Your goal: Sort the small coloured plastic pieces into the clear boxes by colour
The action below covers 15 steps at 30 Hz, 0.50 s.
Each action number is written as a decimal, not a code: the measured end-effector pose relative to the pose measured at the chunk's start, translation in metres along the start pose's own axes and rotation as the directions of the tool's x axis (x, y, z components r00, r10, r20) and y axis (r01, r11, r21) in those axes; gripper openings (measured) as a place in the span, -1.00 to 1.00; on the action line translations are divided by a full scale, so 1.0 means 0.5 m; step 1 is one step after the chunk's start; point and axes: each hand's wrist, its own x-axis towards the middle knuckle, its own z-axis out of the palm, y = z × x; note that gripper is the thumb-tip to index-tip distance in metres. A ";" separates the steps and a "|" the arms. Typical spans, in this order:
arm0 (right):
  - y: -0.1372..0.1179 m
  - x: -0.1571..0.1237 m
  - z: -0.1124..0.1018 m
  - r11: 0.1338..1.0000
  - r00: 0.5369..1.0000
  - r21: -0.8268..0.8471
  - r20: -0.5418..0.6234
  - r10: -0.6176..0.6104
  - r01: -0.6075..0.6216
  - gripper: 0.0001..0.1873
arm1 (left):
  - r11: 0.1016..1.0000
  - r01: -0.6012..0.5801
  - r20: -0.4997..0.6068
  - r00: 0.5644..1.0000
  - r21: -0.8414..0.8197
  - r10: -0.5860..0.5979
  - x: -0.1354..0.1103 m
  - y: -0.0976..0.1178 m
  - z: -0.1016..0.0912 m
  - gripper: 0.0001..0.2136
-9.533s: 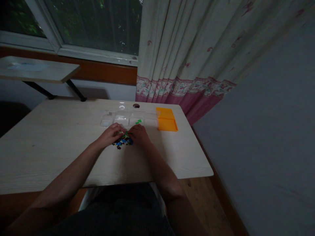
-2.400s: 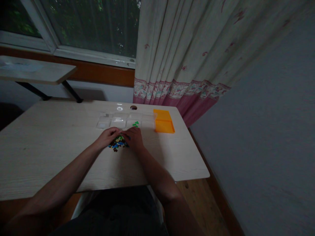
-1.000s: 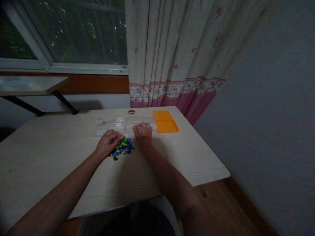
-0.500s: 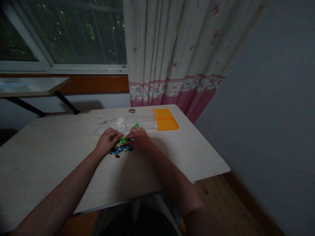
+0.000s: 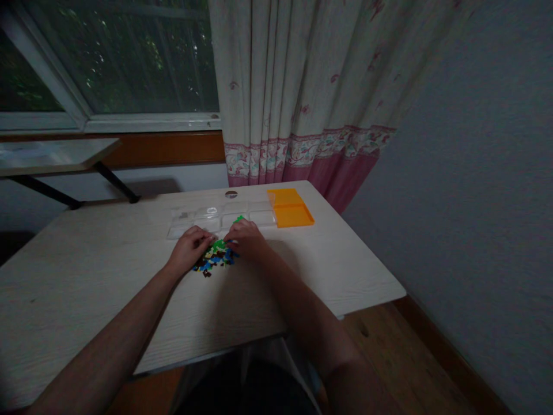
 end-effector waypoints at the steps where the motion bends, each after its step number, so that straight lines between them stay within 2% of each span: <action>1: -0.005 -0.001 -0.003 1.000 1.000 -0.016 0.015 -0.004 0.004 -0.84 | 1.000 0.002 0.005 1.000 0.001 -0.002 0.000 0.002 0.000 -0.77; 8: -0.040 -0.001 -0.020 0.991 0.995 -0.130 0.097 -0.029 0.041 -0.85 | 1.000 -0.019 0.056 0.998 -0.005 0.019 -0.001 0.010 -0.003 -0.79; 15: -0.045 0.003 -0.024 0.993 0.993 -0.119 0.119 0.003 0.011 -0.82 | 0.999 -0.037 0.076 0.996 0.007 0.036 -0.002 0.013 -0.004 -0.80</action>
